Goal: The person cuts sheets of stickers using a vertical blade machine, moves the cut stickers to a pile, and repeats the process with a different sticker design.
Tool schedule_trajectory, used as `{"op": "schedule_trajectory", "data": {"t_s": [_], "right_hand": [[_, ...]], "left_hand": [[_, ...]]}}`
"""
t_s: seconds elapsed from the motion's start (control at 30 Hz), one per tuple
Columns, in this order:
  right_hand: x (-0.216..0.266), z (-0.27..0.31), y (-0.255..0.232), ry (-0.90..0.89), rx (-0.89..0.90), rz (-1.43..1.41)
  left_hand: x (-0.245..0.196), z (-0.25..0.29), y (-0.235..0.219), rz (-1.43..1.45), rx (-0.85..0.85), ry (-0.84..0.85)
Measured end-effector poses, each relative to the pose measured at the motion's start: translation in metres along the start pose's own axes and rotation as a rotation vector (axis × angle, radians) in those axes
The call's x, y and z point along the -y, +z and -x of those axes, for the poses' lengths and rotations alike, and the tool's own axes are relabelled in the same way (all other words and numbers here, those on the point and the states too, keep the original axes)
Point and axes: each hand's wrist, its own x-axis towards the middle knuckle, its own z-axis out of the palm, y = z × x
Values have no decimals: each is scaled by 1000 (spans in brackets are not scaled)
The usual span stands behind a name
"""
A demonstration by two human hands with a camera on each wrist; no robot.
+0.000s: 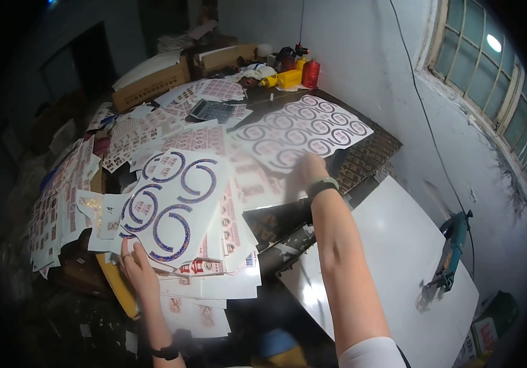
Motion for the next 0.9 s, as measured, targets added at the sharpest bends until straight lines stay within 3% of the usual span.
{"op": "schedule_trajectory", "data": {"t_s": [0.07,0.1,0.17,0.2,0.27,0.33,0.4,0.47,0.5,0.57,0.6,0.67,0.73,0.77,0.8,0.87,0.9], "right_hand": [[-18,-28,2,-218,64,285],[-18,-32,8,-219,64,284],[-11,-46,23,147,203,-559],[-4,-51,26,142,203,-559],[6,-58,34,346,221,-568],[17,-47,38,275,161,-555],[28,-34,40,144,39,-531],[24,-61,16,2,177,-714],[56,-24,-4,50,182,-657],[68,-36,-56,52,189,-623],[101,23,-77,36,206,-588],[113,41,-139,103,248,-553],[135,107,-184,123,179,-344],[141,131,-207,85,148,-206],[164,196,-206,-97,48,202],[174,210,-254,12,238,280],[187,234,-262,38,237,375]], "left_hand": [[6,2,1,0,1,-8],[8,3,1,-1,6,-15],[5,7,1,10,-1,-30],[2,9,0,18,-7,-47],[-3,14,-3,-25,16,-63],[-6,17,-4,-188,-51,22],[-18,18,-9,-166,-42,21],[-26,22,-14,-231,-125,104],[-37,26,-20,-226,-116,108],[-65,31,-31,-167,-98,319],[-74,36,-31,-158,-91,321],[-93,48,-29,564,294,231],[-107,61,-13,874,565,151],[-126,63,-20,788,727,10],[-125,65,-5,856,826,-21],[-143,71,13,1012,846,-25],[-155,71,24,985,807,86]]}}
